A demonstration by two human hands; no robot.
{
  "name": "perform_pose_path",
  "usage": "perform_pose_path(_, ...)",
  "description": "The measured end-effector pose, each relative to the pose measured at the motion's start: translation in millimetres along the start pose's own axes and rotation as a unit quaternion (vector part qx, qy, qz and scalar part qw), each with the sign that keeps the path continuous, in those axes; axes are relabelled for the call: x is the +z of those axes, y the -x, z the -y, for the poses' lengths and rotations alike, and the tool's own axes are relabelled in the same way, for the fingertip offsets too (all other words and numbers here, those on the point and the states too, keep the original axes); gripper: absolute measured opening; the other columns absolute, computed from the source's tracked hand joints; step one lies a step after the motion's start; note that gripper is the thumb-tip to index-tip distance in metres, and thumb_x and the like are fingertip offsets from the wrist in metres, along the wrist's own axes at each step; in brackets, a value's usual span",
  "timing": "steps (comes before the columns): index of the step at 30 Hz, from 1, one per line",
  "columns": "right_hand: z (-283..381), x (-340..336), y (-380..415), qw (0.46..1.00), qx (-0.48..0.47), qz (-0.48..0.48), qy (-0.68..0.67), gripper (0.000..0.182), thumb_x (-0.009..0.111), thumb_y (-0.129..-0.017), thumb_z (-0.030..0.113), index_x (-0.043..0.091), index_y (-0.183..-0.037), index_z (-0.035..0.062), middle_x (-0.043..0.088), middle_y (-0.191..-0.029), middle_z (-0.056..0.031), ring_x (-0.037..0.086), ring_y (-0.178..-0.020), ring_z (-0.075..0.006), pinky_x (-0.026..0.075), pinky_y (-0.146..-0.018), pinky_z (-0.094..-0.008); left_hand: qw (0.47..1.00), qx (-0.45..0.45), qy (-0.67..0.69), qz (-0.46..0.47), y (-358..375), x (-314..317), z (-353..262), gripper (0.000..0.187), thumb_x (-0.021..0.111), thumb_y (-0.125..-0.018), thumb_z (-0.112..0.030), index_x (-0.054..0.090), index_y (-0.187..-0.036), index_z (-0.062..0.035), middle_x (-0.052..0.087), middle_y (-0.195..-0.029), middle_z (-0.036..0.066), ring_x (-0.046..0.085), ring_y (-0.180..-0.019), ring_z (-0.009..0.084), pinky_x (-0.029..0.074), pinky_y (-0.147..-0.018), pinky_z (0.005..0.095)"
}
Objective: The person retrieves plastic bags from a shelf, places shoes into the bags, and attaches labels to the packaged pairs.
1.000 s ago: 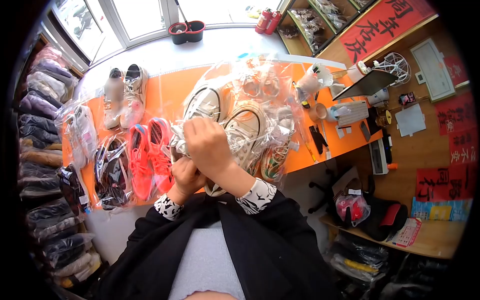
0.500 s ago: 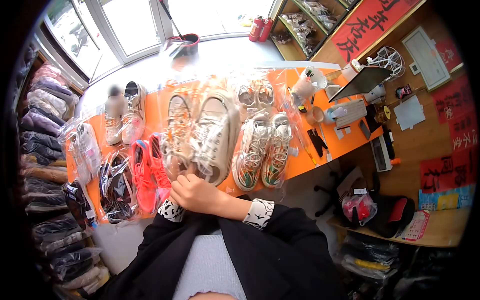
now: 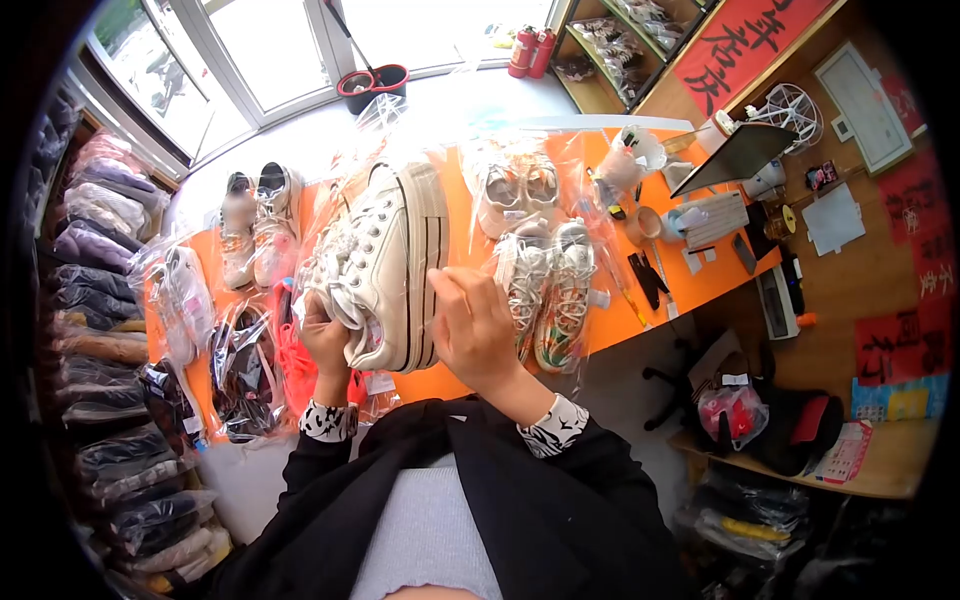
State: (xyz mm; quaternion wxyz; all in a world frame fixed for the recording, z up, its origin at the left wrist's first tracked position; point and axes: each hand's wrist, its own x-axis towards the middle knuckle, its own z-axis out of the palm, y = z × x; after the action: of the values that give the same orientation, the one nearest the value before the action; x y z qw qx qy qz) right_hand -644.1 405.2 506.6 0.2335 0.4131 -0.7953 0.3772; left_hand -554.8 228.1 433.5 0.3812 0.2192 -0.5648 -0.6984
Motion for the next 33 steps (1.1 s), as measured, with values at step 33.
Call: perform_pose_path(33, 7, 9, 55, 0.992, 0.12, 0.009, -0.035, 0.012, 0.067, -0.079, 0.01, 0.057, -0.082, 0.0035, 0.057, -0.076, -0.0099, 0.057, -0.073, -0.0298, 0.042, -0.068, -0.039, 0.931, -0.148, 0.333, -0.004, -16, 6, -3, 0.045, 0.051, -0.093, -0.026, 0.049, -0.124, 0.006, 0.057, -0.12, 0.015, 0.057, -0.107, 0.0231, 0.045, -0.093, 0.0356)
